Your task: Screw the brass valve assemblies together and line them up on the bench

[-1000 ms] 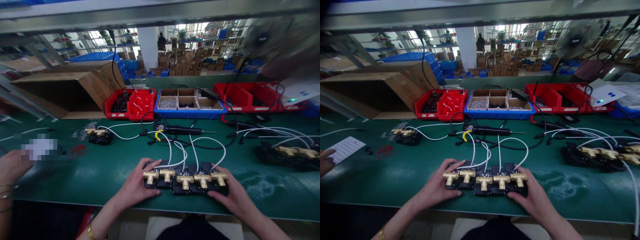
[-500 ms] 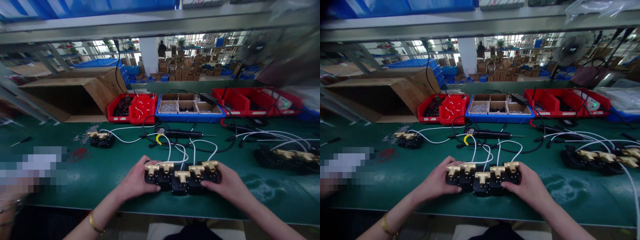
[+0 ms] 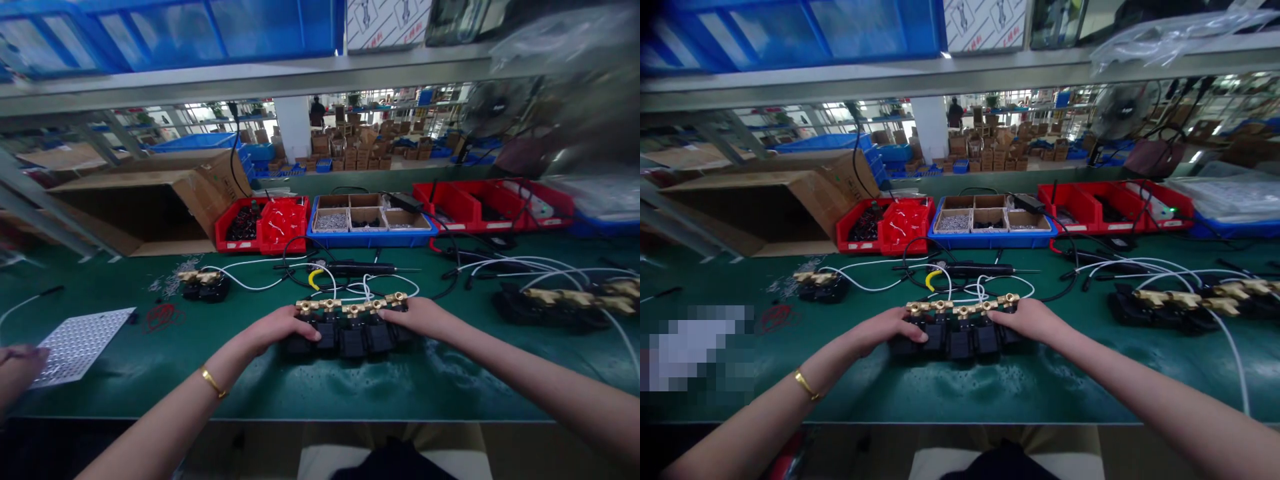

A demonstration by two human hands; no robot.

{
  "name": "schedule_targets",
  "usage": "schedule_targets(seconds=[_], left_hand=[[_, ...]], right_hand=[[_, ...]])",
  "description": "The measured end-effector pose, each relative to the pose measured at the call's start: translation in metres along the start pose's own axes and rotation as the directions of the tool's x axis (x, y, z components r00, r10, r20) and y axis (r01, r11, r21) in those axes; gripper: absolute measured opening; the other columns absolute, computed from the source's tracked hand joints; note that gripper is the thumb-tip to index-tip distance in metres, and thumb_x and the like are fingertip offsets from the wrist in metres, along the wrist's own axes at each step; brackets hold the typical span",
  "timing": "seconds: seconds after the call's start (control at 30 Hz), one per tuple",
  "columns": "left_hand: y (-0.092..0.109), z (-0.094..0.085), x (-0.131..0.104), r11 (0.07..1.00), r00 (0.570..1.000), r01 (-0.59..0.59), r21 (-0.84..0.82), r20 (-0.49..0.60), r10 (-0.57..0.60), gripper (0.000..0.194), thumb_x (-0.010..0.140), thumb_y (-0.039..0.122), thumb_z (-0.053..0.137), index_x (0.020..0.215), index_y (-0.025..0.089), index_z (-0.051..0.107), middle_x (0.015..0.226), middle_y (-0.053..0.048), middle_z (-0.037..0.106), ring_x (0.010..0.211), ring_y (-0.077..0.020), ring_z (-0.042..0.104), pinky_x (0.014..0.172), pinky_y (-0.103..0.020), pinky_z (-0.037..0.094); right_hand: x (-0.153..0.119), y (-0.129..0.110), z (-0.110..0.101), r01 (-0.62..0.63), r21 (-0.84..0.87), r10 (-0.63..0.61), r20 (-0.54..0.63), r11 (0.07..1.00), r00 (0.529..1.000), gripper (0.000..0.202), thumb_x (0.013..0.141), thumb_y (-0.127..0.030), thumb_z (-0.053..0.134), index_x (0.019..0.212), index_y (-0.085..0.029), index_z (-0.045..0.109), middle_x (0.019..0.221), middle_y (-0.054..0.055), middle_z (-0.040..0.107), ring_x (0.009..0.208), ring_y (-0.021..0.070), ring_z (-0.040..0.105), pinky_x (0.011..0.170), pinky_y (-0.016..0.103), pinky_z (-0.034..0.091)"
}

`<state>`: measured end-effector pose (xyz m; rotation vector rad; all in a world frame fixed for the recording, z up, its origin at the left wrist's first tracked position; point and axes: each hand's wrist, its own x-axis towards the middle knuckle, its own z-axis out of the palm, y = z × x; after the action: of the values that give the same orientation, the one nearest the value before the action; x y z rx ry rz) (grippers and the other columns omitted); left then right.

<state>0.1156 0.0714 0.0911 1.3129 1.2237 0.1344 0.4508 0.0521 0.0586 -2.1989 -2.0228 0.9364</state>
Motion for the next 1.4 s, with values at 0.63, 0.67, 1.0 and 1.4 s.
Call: schedule_targets(seconds=[0.63,0.67,1.0,1.4], left_hand=[[-0.077,0.069,-0.028,0.689,0.540,-0.029,0.724,-0.569,0.620,0.092,0.067,0.044,0.089,0.148,0.029,0.047,0.135,-0.015,0.051,0.124,-0.0390,0.054,0.102,-0.061,0.049],[-0.079,0.073,-0.025,0.665,0.512,0.006,0.747,-0.574,0.639,0.089,0.066,0.043,0.091,0.145,0.033,0.051,0.135,-0.014,0.051,0.125,-0.0405,0.053,0.101,-0.063,0.048],[-0.068,0.082,-0.005,0.534,0.489,-0.174,0.827,-0.398,0.776,0.074,0.079,0.026,0.083,0.144,0.045,0.053,0.146,-0.001,0.057,0.139,-0.0357,0.041,0.114,-0.059,0.044],[0.012,0.037,-0.003,0.684,0.834,-0.084,0.725,-0.325,0.447,0.050,0.090,0.045,0.064,0.140,0.045,0.059,0.137,-0.003,0.063,0.127,-0.0370,0.049,0.106,-0.057,0.042]], right_hand=[[-0.070,0.040,0.075,0.449,-0.120,-0.446,-0.490,0.885,0.749,0.083,0.085,-0.040,0.078,0.156,-0.041,0.036,0.134,0.011,0.051,0.116,0.0341,0.059,0.099,0.054,0.054],[-0.068,0.040,0.079,0.453,-0.168,-0.470,-0.513,0.875,0.718,0.079,0.084,-0.038,0.079,0.153,-0.042,0.042,0.136,0.012,0.048,0.121,0.0378,0.055,0.102,0.059,0.051],[-0.047,0.016,0.083,0.483,-0.404,-0.629,-0.532,0.777,0.568,0.077,0.088,-0.027,0.075,0.154,-0.043,0.041,0.148,0.010,0.049,0.115,0.0379,0.051,0.097,0.062,0.052],[-0.017,-0.024,0.014,0.419,-0.278,-0.483,-0.227,0.864,0.846,0.044,0.100,-0.041,0.062,0.140,-0.024,0.054,0.134,0.010,0.058,0.116,0.0264,0.060,0.101,0.052,0.052]])
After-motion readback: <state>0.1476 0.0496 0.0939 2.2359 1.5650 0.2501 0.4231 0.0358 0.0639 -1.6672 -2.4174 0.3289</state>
